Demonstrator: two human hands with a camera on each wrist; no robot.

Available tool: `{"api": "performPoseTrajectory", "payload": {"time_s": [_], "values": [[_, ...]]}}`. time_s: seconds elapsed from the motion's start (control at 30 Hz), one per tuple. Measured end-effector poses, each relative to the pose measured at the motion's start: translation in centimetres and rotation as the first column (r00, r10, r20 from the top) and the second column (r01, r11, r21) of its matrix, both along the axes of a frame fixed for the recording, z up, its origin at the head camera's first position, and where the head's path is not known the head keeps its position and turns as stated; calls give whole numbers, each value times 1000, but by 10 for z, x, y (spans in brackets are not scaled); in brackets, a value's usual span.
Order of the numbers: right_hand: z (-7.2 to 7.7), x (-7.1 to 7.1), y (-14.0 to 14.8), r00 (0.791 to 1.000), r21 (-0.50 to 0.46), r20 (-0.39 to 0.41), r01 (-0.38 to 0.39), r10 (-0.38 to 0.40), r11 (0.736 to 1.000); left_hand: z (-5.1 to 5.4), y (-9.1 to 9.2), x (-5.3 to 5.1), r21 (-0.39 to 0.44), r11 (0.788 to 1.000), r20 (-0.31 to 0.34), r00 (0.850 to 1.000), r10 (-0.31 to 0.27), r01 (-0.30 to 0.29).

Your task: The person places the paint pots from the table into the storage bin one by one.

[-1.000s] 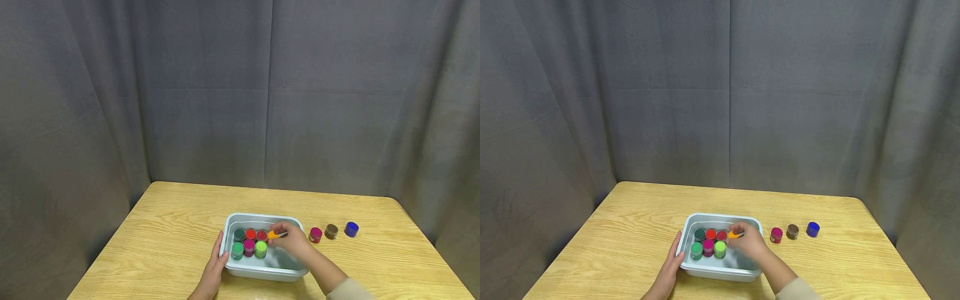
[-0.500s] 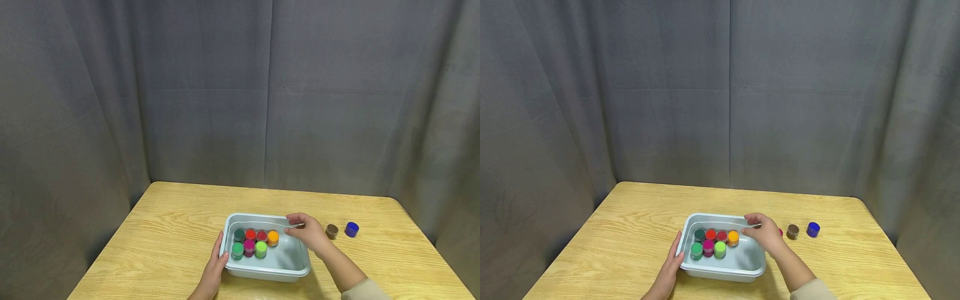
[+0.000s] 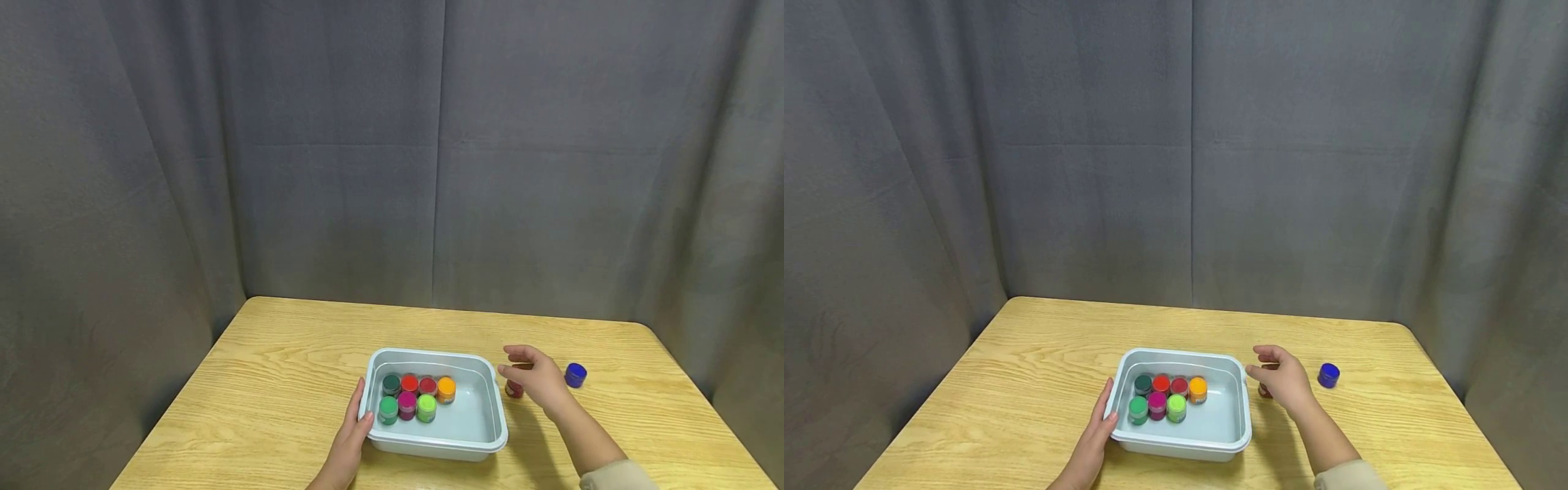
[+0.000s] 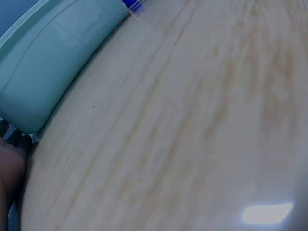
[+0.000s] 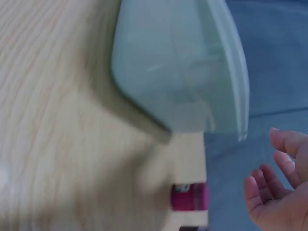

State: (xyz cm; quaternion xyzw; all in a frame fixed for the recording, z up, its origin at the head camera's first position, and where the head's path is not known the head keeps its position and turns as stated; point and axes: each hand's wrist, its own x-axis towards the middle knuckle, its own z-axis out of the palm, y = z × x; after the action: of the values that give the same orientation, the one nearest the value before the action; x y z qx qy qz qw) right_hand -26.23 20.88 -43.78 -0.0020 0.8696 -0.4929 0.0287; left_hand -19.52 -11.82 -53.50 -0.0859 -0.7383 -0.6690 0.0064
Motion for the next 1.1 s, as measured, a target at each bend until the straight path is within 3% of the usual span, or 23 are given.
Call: {"api": "performPoseTrajectory", "payload": {"time_s": [0.63, 1.1], "values": [[-41, -11, 29, 998, 94, 21, 57, -59, 994, 0, 0, 0, -1, 1000, -3, 1000, 9, -9], [-61, -16, 29, 998, 64, 8, 69, -70, 996, 1, 1, 1, 16, 1000, -2, 1000, 5, -5]]}}
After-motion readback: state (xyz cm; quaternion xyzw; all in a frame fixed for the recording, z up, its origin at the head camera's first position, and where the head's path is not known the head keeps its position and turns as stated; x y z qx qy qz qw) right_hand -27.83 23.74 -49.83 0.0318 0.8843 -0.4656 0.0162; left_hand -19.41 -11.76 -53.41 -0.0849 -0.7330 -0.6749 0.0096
